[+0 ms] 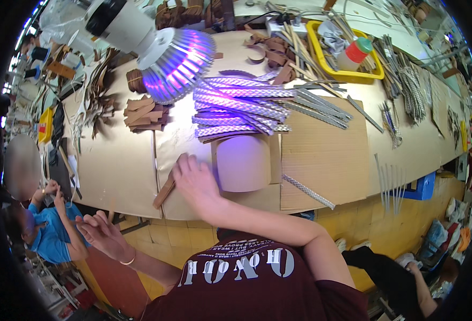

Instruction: The person repeatedly picks up braided cords and wraps them around a cylindrical cardboard form, stacking them in layers. The person handles the cords by hand, aligning and pressing them into place on the form. The person occasionally adjusts the stack and repositions the form on the workbench.

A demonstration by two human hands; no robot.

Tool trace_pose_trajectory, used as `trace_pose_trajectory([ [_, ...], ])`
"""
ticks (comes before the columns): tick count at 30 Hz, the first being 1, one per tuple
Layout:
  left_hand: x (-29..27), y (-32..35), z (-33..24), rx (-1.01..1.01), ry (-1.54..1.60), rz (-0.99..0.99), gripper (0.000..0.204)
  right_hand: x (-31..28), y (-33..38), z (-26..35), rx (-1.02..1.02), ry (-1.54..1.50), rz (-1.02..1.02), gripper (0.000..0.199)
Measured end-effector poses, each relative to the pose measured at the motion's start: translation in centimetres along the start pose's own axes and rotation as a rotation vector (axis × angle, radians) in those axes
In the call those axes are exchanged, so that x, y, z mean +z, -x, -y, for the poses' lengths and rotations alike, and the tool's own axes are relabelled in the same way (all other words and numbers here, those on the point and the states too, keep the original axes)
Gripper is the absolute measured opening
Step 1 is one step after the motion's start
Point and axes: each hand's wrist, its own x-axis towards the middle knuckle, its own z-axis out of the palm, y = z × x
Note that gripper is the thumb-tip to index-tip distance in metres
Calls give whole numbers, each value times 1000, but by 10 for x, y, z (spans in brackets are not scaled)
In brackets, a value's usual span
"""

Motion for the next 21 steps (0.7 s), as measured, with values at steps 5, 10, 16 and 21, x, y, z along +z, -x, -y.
trace_pose_trajectory([
  [5, 88, 30, 12, -280, -466, 543, 48, -61, 57, -49, -163, -1246, 26, 44],
  [10, 161, 30, 36, -502, -412, 894, 58, -73, 111, -96, 85, -1386, -151, 34],
  [16, 191, 24, 58, -385, -564, 1028, 50, -37, 124, -108, 404, -1651, -509, 18],
  [21, 171, 22, 85, -591, -458, 792, 37, -15, 123, -146, 581, -1555, -490, 20],
])
